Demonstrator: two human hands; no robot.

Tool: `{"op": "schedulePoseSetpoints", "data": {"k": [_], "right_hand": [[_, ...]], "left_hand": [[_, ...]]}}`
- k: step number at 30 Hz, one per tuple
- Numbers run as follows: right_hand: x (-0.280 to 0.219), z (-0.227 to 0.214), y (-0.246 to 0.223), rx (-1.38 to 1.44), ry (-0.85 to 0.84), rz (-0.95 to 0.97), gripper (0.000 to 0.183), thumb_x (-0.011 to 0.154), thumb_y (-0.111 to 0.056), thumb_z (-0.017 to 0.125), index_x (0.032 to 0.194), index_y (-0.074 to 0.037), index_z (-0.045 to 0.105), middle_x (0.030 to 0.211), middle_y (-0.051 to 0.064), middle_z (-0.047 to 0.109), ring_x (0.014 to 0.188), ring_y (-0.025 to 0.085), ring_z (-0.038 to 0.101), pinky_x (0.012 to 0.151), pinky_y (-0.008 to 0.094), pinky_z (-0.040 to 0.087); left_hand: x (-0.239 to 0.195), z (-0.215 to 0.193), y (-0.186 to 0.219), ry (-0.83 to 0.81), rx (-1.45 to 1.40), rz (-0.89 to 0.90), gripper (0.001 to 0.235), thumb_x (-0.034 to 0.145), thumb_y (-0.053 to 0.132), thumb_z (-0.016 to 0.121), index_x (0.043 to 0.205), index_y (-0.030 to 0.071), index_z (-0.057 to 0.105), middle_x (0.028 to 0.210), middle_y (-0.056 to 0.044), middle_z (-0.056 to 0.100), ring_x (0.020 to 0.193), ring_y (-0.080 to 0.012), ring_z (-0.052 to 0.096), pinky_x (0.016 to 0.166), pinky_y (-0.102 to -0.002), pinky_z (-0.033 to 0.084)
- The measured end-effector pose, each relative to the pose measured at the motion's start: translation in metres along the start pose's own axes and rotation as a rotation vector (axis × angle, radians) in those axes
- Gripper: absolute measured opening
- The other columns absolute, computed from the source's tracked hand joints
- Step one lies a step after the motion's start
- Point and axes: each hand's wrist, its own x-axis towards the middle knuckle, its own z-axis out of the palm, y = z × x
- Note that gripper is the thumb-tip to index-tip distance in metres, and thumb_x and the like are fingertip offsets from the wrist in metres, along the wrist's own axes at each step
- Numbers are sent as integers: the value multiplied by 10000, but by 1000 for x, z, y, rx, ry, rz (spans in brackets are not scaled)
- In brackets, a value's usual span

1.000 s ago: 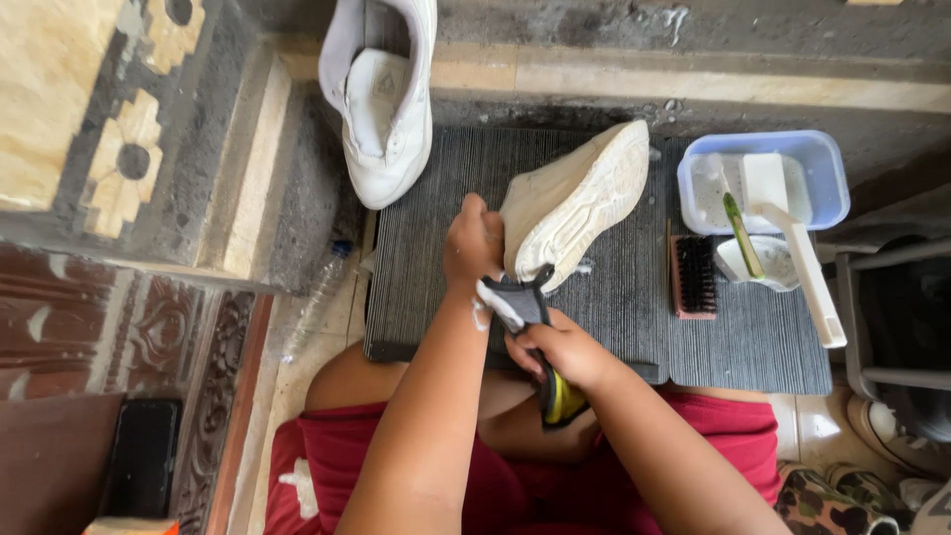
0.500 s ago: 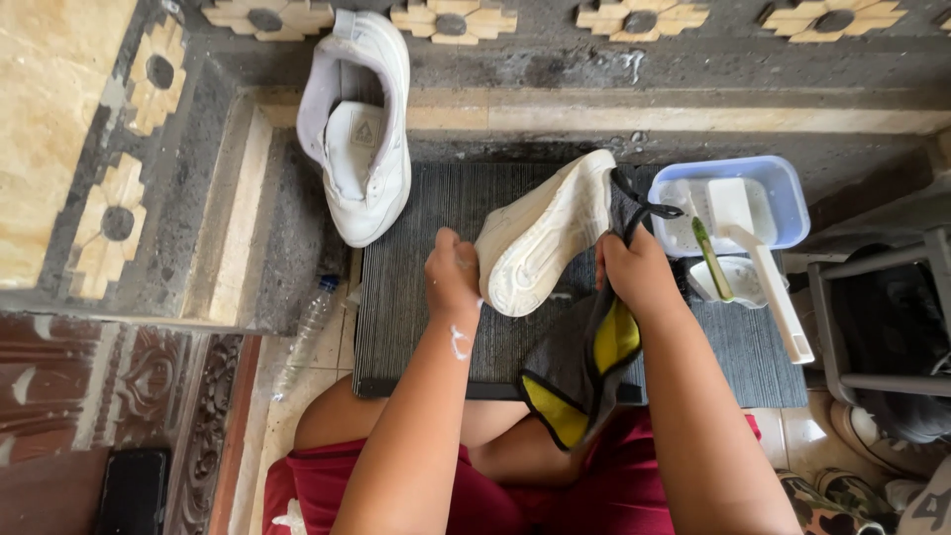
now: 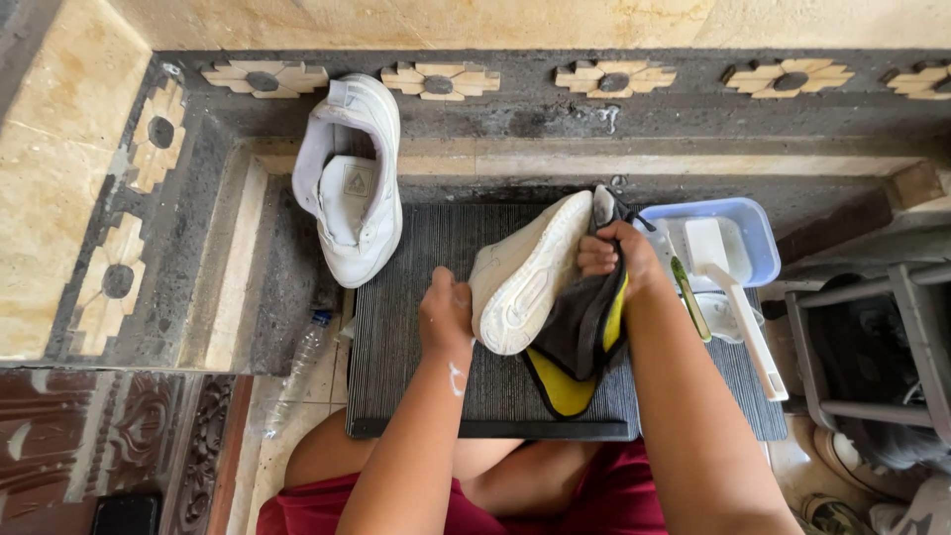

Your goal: The person scrubs a white sneaker with a brush and soapy water, then wipes it with a cloth. They rotate the shoe to clean the sole and sides, then place it on a mat.

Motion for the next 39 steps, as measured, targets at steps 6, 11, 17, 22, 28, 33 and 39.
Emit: {"op": "schedulePoseSetpoints", "data": {"k": [6, 11, 17, 22, 28, 33, 39], "right_hand": [[1, -14, -6, -333, -18, 136, 314, 799, -306, 464, 557, -192, 300, 517, -100, 201, 416, 52, 249, 378, 175, 232], [-19, 29, 17, -637, 18, 168, 365, 836, -300, 447, 531, -162, 301, 468, -46, 202, 361, 114, 244, 347, 261, 248], [-39, 77, 60, -733, 22, 172, 285, 866, -149, 498, 596, -103, 419, 478, 21, 274, 324, 179, 314, 294, 334, 328], [-46, 71, 78, -721, 27, 134, 185, 844, -92, 511, 672, -41, 466, 470, 51, 304, 303, 189, 321, 259, 346, 349], [-68, 104, 118, -882, -148, 374, 356, 909, -147, 468, 553, -134, 459, 443, -14, 366, 302, 111, 358, 279, 232, 310], [-78, 71, 174, -833, -157, 408, 395, 858, -211, 515, 498, -67, 434, 403, 71, 336, 286, 171, 380, 282, 305, 314], [-81, 29, 165, -193, -466, 409, 366, 823, -289, 496, 517, -129, 376, 427, 7, 289, 287, 130, 368, 305, 259, 363]], "left_hand": [[2, 2, 2, -28, 69, 12, 235, 968, 205, 428, 948, -9, 522, 854, -332, 611, 891, -483, 656, 721, -532, 540], [5, 8, -16, -27, 88, 14, 201, 981, 230, 452, 946, 56, 547, 823, -204, 637, 850, -368, 676, 690, -427, 555], [-9, 5, -7, -9, 60, 83, 206, 956, 205, 462, 933, 11, 526, 800, -264, 610, 853, -438, 659, 701, -480, 533], [-12, 3, 3, 29, 92, 122, 199, 949, 175, 467, 940, -16, 521, 799, -307, 600, 846, -492, 641, 697, -537, 515], [-2, 13, -18, 57, -24, 8, 226, 919, 251, 433, 901, 32, 486, 727, -241, 599, 737, -410, 637, 671, -512, 518], [36, 56, -90, 353, 265, 369, 190, 957, 283, 479, 883, 112, 514, 589, -153, 451, 563, -396, 591, 468, -462, 467], [19, 38, -62, 250, 220, 272, 189, 940, 291, 421, 896, 115, 476, 621, -159, 461, 575, -385, 566, 472, -489, 417]]}}
